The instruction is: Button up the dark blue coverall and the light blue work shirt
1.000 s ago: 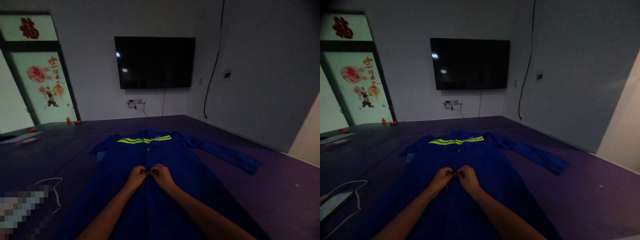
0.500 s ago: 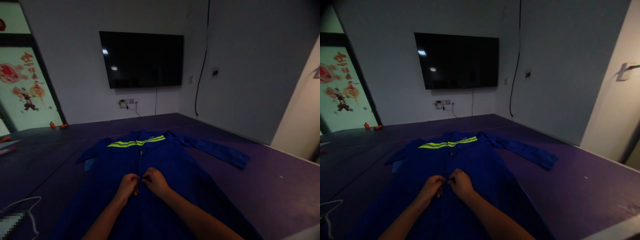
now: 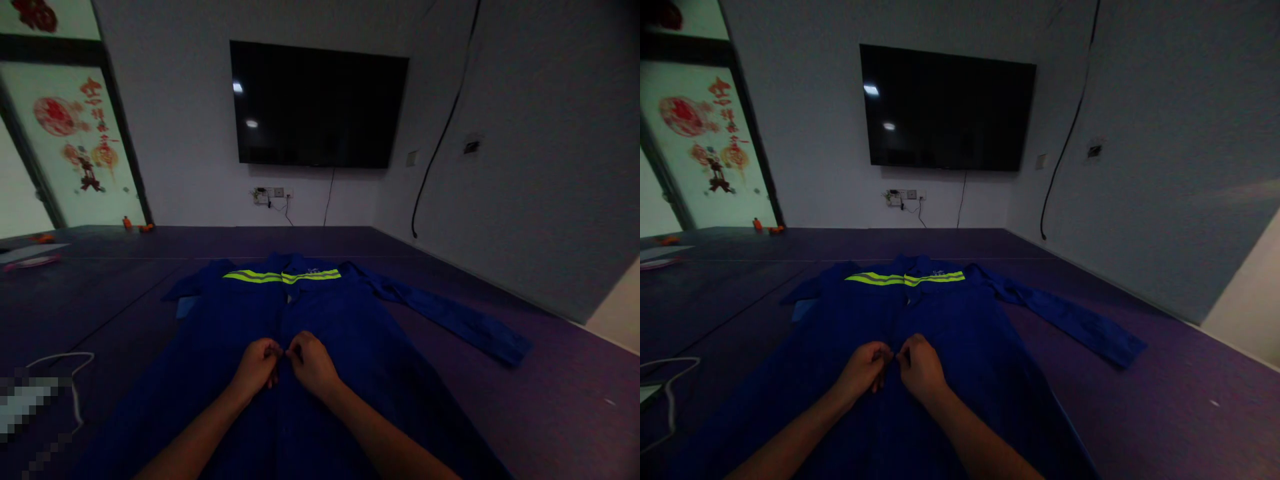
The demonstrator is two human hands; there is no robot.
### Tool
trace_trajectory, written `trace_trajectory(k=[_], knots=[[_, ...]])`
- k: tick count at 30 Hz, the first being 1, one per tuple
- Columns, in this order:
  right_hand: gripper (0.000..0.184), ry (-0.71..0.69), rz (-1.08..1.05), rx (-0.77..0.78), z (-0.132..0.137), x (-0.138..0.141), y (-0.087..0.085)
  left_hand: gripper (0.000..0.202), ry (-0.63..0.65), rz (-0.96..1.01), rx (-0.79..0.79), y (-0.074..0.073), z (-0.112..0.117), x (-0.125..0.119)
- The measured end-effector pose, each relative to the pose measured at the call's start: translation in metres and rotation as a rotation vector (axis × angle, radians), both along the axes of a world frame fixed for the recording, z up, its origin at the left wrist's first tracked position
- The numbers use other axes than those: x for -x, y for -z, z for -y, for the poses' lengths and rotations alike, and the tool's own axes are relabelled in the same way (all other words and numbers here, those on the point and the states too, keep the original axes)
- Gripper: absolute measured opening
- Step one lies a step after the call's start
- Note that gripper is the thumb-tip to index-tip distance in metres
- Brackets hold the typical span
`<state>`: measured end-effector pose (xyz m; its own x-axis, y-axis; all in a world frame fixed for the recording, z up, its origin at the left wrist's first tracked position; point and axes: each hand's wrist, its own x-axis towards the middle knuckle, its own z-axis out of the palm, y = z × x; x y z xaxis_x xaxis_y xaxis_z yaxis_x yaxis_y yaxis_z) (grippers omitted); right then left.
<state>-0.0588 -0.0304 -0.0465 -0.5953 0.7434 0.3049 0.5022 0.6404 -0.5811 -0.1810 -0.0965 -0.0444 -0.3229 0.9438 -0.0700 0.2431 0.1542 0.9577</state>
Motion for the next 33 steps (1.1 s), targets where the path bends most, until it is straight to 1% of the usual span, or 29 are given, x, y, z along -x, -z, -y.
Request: trace_trajectory(k=[4,8,14,18,22,24,30,33], knots=[[0.006,0.006,-0.011,-0.005,-0.001,0.000,0.000,0.018,-0.013,-0.006,-0.007,0.001,-0.001,0.000],[0.006,0.004,-0.007,-0.040,0.001,-0.002,-0.005,0.016,-0.009,0.010,-0.019,-0.002,0.000,-0.001],[0.009,0.010,0.063,-0.068,0.005,-0.004,-0.010,0.015,0.012,-0.020,-0.013,-0.002,-0.002,-0.002],[0.011,0.015,0.134,-0.093,0.006,-0.007,-0.011,0.015,0.046,-0.152,-0.062,-0.003,-0.003,-0.001],[0.017,-0.027,0.204,-0.145,0.006,-0.009,-0.012,0.013,0.060,-0.368,-0.190,-0.009,-0.001,0.002],[0.019,-0.038,0.220,-0.161,0.006,-0.010,-0.012,0.014,0.077,-0.435,-0.232,-0.011,0.000,0.003],[0.019,-0.005,0.223,-0.112,0.005,-0.009,-0.011,0.021,0.137,-0.539,-0.234,-0.010,0.002,0.002],[0.018,-0.012,0.218,-0.113,0.004,-0.010,-0.011,0.021,0.142,-0.584,-0.234,-0.008,0.002,0.002]])
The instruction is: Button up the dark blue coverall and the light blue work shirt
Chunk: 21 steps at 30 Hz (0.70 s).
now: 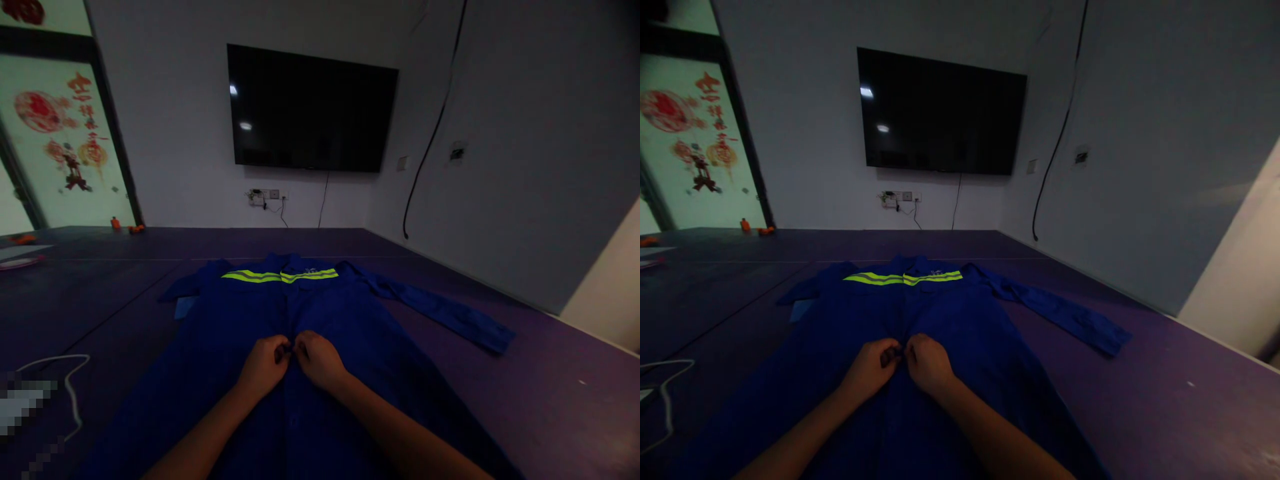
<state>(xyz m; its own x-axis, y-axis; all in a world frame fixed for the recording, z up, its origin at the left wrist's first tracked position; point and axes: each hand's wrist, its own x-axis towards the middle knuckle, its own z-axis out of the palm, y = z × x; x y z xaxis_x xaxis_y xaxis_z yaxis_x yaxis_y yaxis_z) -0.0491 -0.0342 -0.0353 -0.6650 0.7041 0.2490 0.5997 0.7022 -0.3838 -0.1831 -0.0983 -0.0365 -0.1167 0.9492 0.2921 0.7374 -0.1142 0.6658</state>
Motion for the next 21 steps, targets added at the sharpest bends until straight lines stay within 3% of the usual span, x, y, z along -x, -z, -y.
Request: trace_trajectory(k=[21], knots=[[0.009,-0.115,-0.079,0.032,-0.0101,-0.0041,0.0000,0.014,-0.021,-0.046,0.019,-0.0045,0.0041,-0.0031]])
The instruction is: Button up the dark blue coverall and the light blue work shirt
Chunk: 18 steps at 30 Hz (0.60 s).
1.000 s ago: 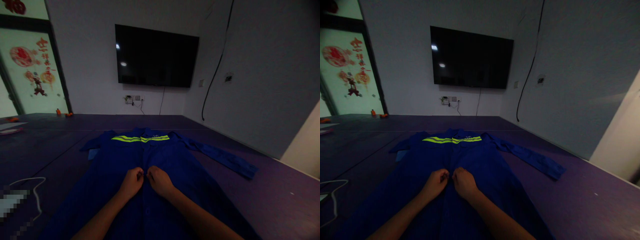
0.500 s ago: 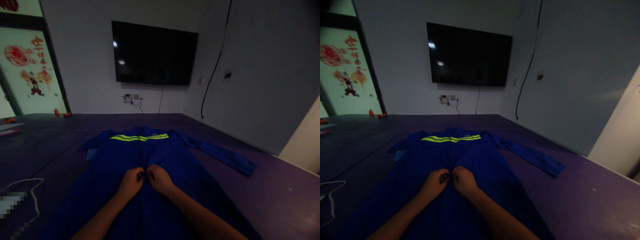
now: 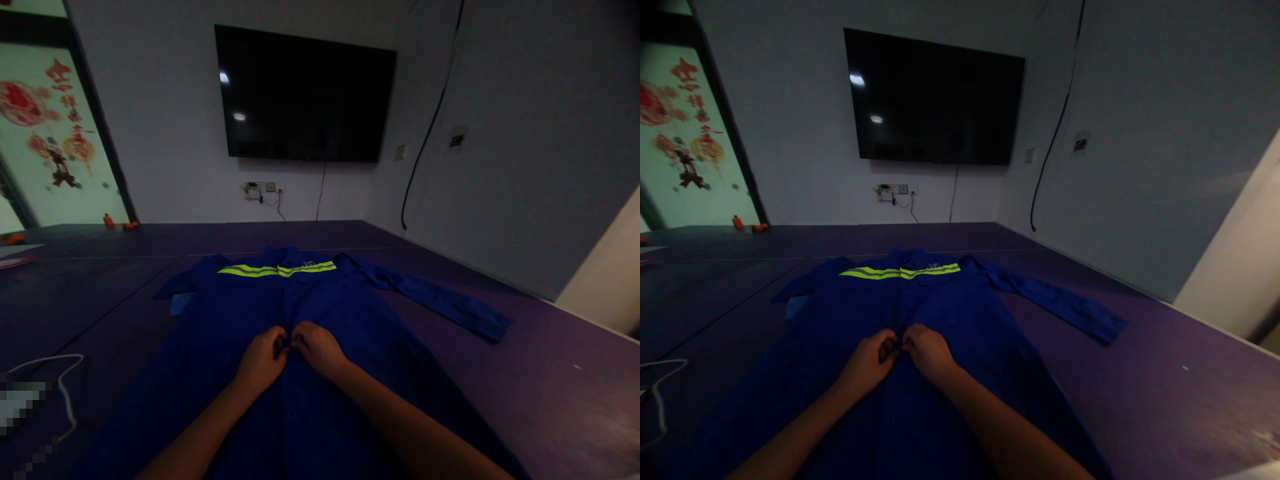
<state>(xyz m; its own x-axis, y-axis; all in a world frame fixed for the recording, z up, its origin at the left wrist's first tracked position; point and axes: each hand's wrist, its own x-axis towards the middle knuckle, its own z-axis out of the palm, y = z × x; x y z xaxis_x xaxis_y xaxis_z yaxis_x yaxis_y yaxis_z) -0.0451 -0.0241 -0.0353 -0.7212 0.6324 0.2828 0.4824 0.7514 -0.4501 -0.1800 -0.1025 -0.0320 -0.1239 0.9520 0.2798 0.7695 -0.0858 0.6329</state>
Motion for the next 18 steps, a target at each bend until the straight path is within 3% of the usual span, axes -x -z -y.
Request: trace_trajectory(k=[12,18], knots=[[0.007,0.026,-0.067,0.043,0.0043,-0.0009,-0.0027,0.017,0.029,-0.009,-0.007,0.0019,0.0001,0.0008],[0.031,0.012,-0.052,0.027,0.0048,-0.0015,-0.0040,0.023,0.038,0.030,0.000,0.0024,-0.0001,0.0006]])
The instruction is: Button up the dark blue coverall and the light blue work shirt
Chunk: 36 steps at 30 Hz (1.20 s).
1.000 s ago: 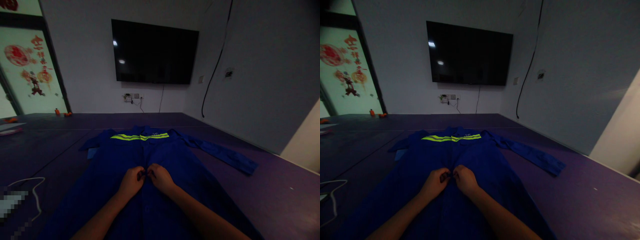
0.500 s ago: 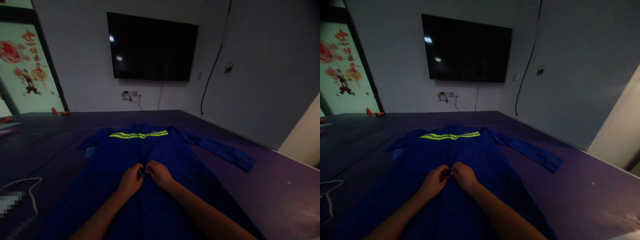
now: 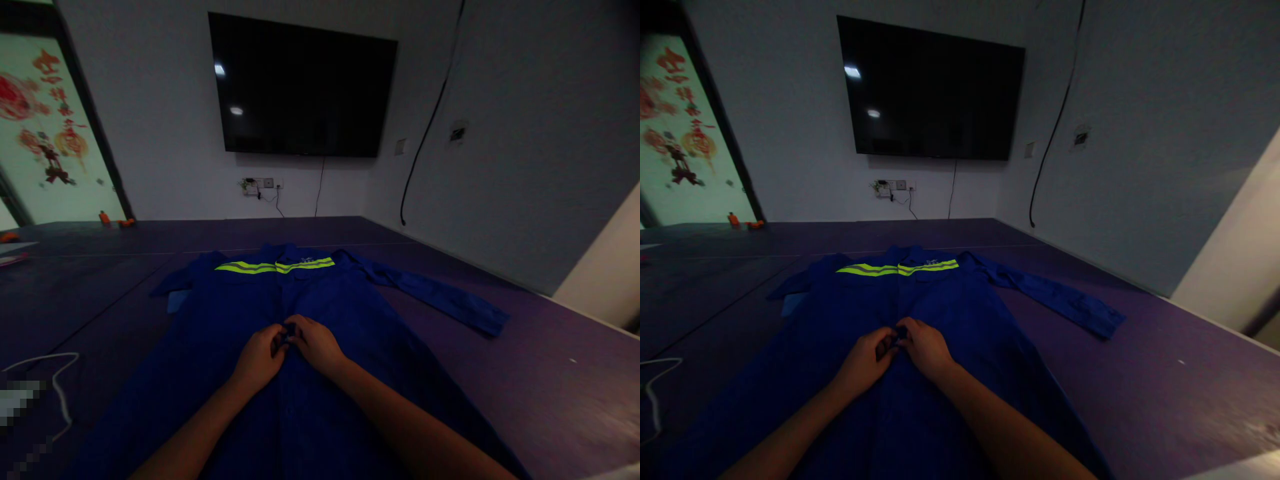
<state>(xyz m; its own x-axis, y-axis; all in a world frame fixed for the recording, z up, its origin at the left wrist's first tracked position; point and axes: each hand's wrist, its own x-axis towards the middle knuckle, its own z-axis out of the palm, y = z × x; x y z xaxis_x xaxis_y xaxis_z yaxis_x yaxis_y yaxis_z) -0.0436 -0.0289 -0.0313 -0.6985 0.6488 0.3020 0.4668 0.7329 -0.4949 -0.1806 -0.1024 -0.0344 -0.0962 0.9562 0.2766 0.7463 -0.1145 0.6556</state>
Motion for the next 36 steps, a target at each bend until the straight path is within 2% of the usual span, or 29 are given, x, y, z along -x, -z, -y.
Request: trace_trajectory(k=[2,6,9,21,36], knots=[[0.037,-0.030,0.022,-0.015,0.0000,-0.0002,0.0002,0.022,-0.002,0.010,0.004,-0.0012,0.0009,-0.0011],[0.023,-0.037,0.090,-0.055,0.0006,-0.0004,-0.0009,0.017,0.006,0.012,0.009,-0.0044,0.0033,-0.0037],[0.021,-0.016,0.120,-0.063,0.0011,-0.0003,-0.0024,0.014,0.006,0.005,0.011,-0.0053,0.0041,-0.0047],[0.021,0.008,0.118,-0.045,-0.0004,0.0009,-0.0007,0.014,-0.142,-0.032,0.024,-0.0018,0.0020,-0.0027],[0.021,0.047,0.143,-0.062,-0.0002,0.0011,0.0003,0.017,-0.105,-0.082,0.059,-0.0028,0.0028,-0.0025]])
